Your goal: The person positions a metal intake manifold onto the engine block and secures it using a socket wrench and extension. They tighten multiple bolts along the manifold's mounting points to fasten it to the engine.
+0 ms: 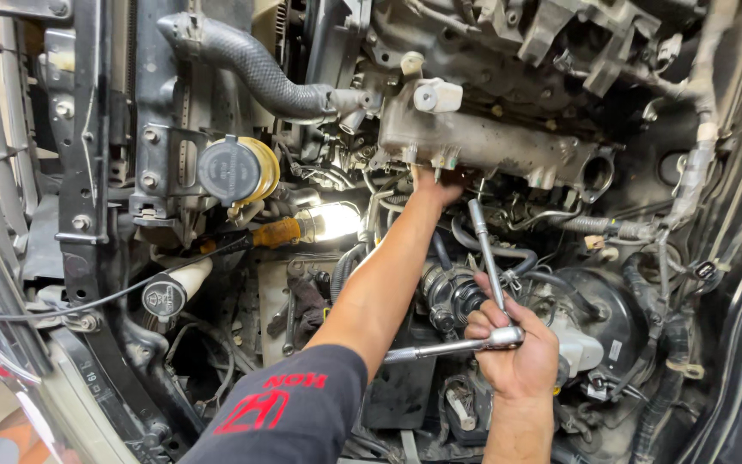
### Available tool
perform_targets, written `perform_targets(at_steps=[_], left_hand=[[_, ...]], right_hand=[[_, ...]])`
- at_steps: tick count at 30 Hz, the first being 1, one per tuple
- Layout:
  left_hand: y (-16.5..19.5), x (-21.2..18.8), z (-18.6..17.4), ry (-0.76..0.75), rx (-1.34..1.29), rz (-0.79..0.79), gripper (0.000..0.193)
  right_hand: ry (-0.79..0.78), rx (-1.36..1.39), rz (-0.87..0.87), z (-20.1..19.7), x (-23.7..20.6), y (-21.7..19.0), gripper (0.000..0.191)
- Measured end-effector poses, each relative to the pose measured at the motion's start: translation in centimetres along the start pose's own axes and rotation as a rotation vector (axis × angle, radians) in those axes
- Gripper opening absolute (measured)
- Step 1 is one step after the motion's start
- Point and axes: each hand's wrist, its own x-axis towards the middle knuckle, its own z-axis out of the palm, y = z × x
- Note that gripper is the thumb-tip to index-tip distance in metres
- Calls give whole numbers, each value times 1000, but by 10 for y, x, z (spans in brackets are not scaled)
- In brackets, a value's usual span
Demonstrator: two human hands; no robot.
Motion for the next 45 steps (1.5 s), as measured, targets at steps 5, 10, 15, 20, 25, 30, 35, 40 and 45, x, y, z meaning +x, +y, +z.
perform_targets(at_steps=[5,10,15,20,25,30,35,40,45], left_hand=[[23,-72,-4,231,1114,-1,62],[30,-266,2,-101,2282,254,71],[-22,-364,10,-91,2367,543,73],[-42,-384,-3,-7,2228,1018,62],[-39,-375,-7,-120,2276,1326,65],[-37,-380,4,-389,2154,1521,60],[-19,-421,-14,-103,2255,1332,45],[42,-428,-75,353,2445,1081,24],[95,-395,-163,654,2710,603,14]], right_hand=[[56,-22,-13,6,-1,9,41],[20,-4,18,12,9,34,27],[13,-118,87,17,28,47,23],[64,-507,167,6,31,32,20],[99,-668,159,-7,38,17,26],[181,-831,295,-9,80,-7,28],[301,-1052,419,-15,144,-39,27],[358,-1020,441,-40,203,-51,24],[254,-1081,425,-56,232,-45,22]])
